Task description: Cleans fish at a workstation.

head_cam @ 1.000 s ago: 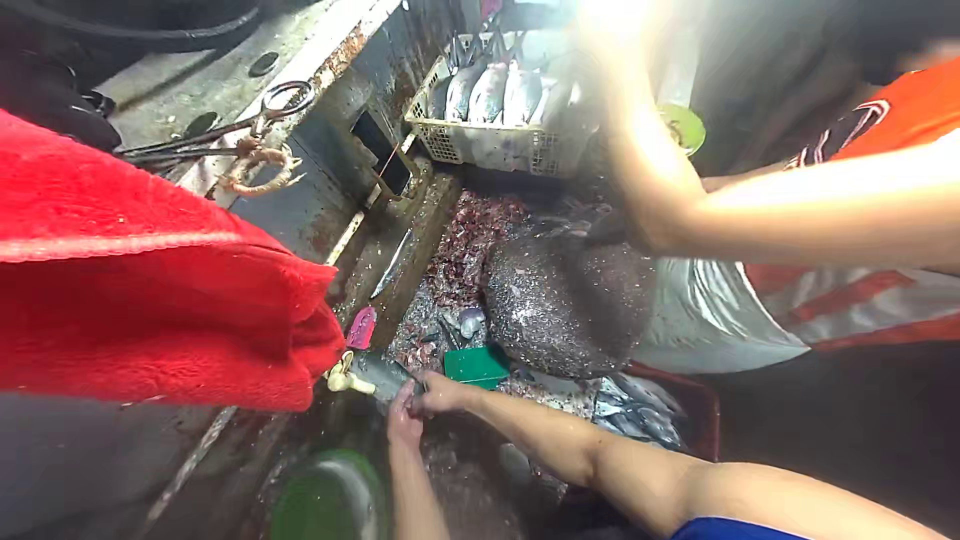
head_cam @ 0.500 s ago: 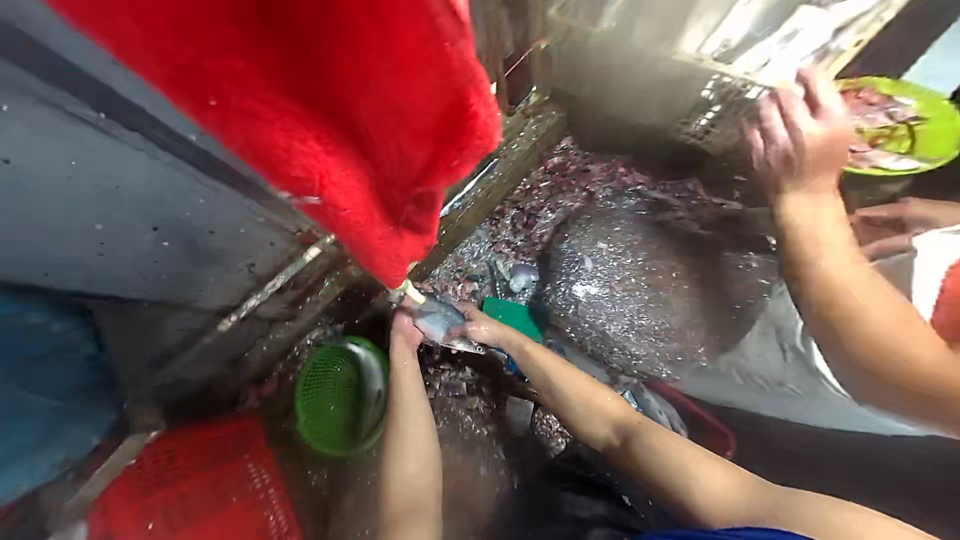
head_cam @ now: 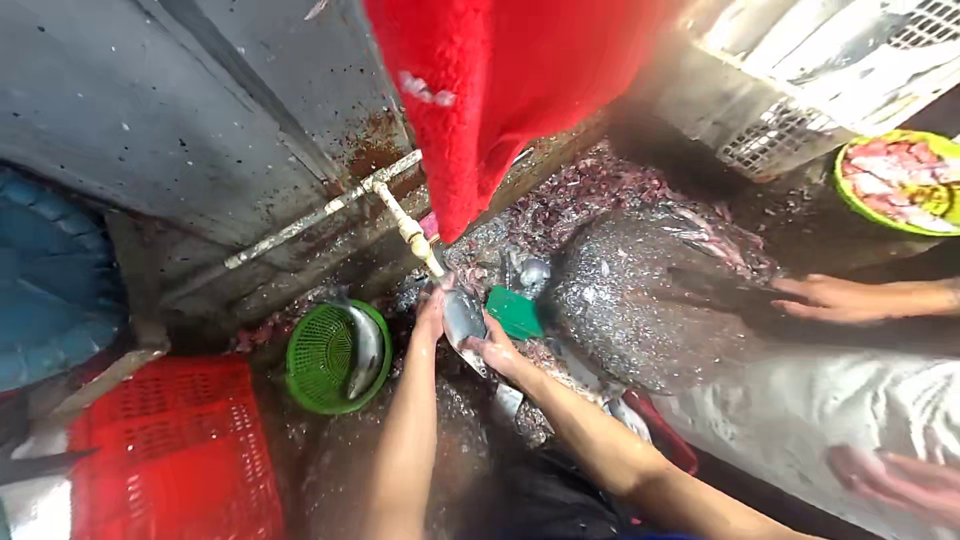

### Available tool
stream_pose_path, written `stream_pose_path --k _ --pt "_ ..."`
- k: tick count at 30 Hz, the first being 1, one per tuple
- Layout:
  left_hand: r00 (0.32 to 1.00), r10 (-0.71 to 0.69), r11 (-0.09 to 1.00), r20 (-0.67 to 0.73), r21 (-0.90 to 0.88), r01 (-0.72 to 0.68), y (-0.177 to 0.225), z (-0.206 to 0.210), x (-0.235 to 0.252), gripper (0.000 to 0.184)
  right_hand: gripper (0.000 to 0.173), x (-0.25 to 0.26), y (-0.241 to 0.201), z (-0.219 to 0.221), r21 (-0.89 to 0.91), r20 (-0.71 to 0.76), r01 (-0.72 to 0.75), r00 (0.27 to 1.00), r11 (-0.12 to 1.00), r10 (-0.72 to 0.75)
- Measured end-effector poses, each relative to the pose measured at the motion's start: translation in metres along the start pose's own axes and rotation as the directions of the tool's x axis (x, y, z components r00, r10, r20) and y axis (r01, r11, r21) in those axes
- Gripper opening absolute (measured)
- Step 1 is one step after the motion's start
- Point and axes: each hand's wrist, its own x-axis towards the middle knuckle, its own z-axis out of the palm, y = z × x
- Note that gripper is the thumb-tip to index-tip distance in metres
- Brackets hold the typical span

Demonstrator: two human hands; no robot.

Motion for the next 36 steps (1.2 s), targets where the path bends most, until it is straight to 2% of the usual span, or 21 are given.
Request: stream_pose_path --k 2,4,7,9,11,12,15,16,18,19,20,22,24,25,26,27,29,31,33,34,36 --pt "0.988 0.107 0.992 -0.113 0.079 -0.099 0.016 -0.002 0.01 0.048 0.088 -0.014 0.005 0.001 0.011 0.007 -0.045 0.999 0.999 0.045" --pt "0.983 0.13 0.991 -0.13 0.041 -0.125 0.025 -0.009 0.004 0.058 0.089 -0.021 0.004 0.004 0.075 -0.035 -0.062 0.997 0.995 0.065" --pt "0.994 0.011 0.998 0.104 -0.063 -0.005 -0.005 -0.023 -0.031 0.056 0.082 -0.021 -0.01 0.008 0.045 -0.067 -0.058 0.996 0.997 0.061" --pt "0.978 -0.064 0.979 0.198 -0.175 0.099 -0.029 -0.025 -0.055 0.058 0.063 -0.014 -0.038 0.006 -0.247 0.024 -0.047 0.998 0.968 0.055" --pt "0.983 -0.106 0.922 0.151 -0.354 0.154 -0.043 -0.037 -0.075 0.052 0.051 -0.008 -0.079 0.002 -0.605 0.014 0.013 1.0 0.796 -0.006" --pt "0.987 -0.117 0.91 0.113 -0.386 0.152 -0.044 -0.046 -0.082 0.05 0.051 -0.001 -0.101 -0.001 -0.698 -0.017 0.072 0.993 0.712 -0.117" --pt "0.987 -0.144 0.894 0.078 -0.418 0.163 -0.056 -0.081 -0.109 0.045 0.075 0.045 -0.164 -0.008 -0.844 0.021 0.285 0.864 0.454 -0.502" --pt "0.988 -0.137 0.892 0.073 -0.425 0.155 -0.061 -0.096 -0.121 0.043 0.079 0.062 -0.184 -0.005 -0.874 0.087 0.309 0.859 0.375 -0.504" --pt "0.994 -0.06 0.881 0.087 -0.464 0.094 -0.075 -0.131 -0.149 0.048 0.054 0.076 -0.212 0.013 -0.906 0.225 0.333 0.902 0.262 -0.369" --pt "0.996 -0.02 0.863 0.092 -0.501 0.063 -0.083 -0.15 -0.163 0.06 0.043 0.076 -0.22 0.024 -0.902 0.294 0.364 0.912 0.231 -0.285" --pt "0.999 -0.006 0.855 0.053 -0.518 0.032 -0.089 -0.166 -0.181 0.072 0.043 0.068 -0.223 0.033 -0.888 0.331 0.382 0.917 0.255 -0.224" --pt "0.999 0.01 0.856 -0.052 -0.516 -0.036 -0.107 -0.2 -0.218 0.098 0.043 0.041 -0.198 0.032 -0.846 0.253 0.365 0.916 0.389 -0.31" --pt "0.988 0.051 0.865 -0.143 -0.488 -0.116 -0.126 -0.23 -0.256 0.111 0.033 0.012 -0.134 0.007 -0.804 0.06 0.265 0.927 0.532 -0.371" --pt "0.979 0.078 0.876 -0.186 -0.457 -0.156 -0.136 -0.241 -0.276 0.111 0.037 -0.006 -0.093 -0.009 -0.843 -0.008 0.125 0.97 0.524 -0.244" --pt "0.97 0.104 0.88 -0.22 -0.434 -0.192 -0.149 -0.251 -0.295 0.111 0.048 -0.024 -0.051 -0.023 -0.88 -0.063 -0.042 0.998 0.473 -0.029" --pt "0.963 0.115 0.885 -0.242 -0.416 -0.21 -0.161 -0.261 -0.313 0.11 0.058 -0.043 -0.008 -0.032 -0.908 -0.089 -0.141 0.985 0.395 0.148" --pt "0.96 0.147 0.887 -0.237 -0.398 -0.234 -0.18 -0.277 -0.34 0.107 0.071 -0.071 0.048 -0.036 -0.95 -0.097 -0.185 0.939 0.25 0.329" --pt "0.962 0.187 0.887 -0.198 -0.387 -0.252 -0.191 -0.284 -0.36 0.103 0.084 -0.082 0.062 -0.028 -0.968 -0.097 -0.172 0.928 0.182 0.361" --pt "0.961 0.218 0.885 -0.173 -0.381 -0.269 -0.195 -0.286 -0.372 0.1 0.089 -0.08 0.047 -0.017 -0.973 -0.158 -0.211 0.906 0.096 0.392" --pt "0.958 0.228 0.884 -0.175 -0.376 -0.279 -0.196 -0.286 -0.377 0.098 0.085 -0.079 0.033 -0.012 -0.969 -0.205 -0.243 0.891 0.045 0.404" --pt "0.953 0.239 0.897 -0.187 -0.335 -0.29 -0.194 -0.285 -0.382 0.094 0.071 -0.086 0.01 -0.009 -0.954 -0.237 -0.288 0.892 0.081 0.386"
